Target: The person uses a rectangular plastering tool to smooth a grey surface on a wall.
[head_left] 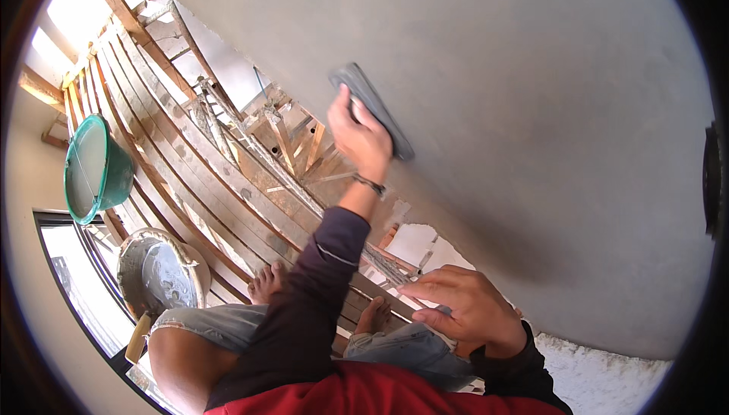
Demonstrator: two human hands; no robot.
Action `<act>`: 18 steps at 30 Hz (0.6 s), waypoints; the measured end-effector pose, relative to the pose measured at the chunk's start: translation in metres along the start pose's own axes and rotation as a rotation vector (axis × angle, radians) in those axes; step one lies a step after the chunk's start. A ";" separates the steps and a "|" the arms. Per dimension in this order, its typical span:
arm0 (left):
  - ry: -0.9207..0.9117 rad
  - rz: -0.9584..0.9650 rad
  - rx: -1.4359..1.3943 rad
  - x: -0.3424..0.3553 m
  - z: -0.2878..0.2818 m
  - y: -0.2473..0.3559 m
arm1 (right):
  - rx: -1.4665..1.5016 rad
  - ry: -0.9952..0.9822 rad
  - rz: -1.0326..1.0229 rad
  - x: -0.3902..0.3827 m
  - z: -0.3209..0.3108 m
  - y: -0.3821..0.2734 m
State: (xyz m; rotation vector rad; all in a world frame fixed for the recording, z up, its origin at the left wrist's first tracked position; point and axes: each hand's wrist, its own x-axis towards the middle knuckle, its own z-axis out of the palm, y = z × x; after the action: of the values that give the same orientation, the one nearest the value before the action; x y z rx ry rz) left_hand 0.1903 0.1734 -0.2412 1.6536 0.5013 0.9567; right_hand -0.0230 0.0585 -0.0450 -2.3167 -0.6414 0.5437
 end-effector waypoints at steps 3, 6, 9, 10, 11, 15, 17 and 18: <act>0.059 -0.072 0.020 0.088 0.006 -0.027 | -0.006 0.053 0.069 -0.019 -0.002 0.004; 0.050 -0.142 0.121 0.151 0.004 -0.049 | -0.033 0.102 0.150 -0.041 -0.006 0.001; -0.021 -0.093 0.075 0.183 0.004 -0.087 | -0.046 0.130 0.191 -0.063 -0.007 0.000; 0.007 -0.073 0.075 0.176 0.006 -0.087 | -0.042 0.139 0.195 -0.066 -0.006 0.000; 0.036 -0.050 0.074 0.167 0.008 -0.087 | -0.043 0.131 0.188 -0.067 -0.006 -0.001; -0.014 -0.096 -0.001 0.034 0.003 -0.055 | -0.032 0.094 0.118 -0.058 -0.007 -0.006; -0.077 -0.155 -0.016 -0.054 -0.005 -0.033 | -0.016 0.059 0.067 -0.045 -0.005 -0.007; -0.100 -0.186 -0.030 -0.096 -0.010 -0.021 | -0.012 0.031 0.046 -0.037 -0.003 -0.007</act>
State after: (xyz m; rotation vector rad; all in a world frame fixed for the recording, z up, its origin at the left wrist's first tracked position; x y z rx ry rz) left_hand 0.1295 0.1144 -0.2923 1.5889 0.5594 0.7381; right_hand -0.0532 0.0405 -0.0303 -2.3510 -0.5796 0.5258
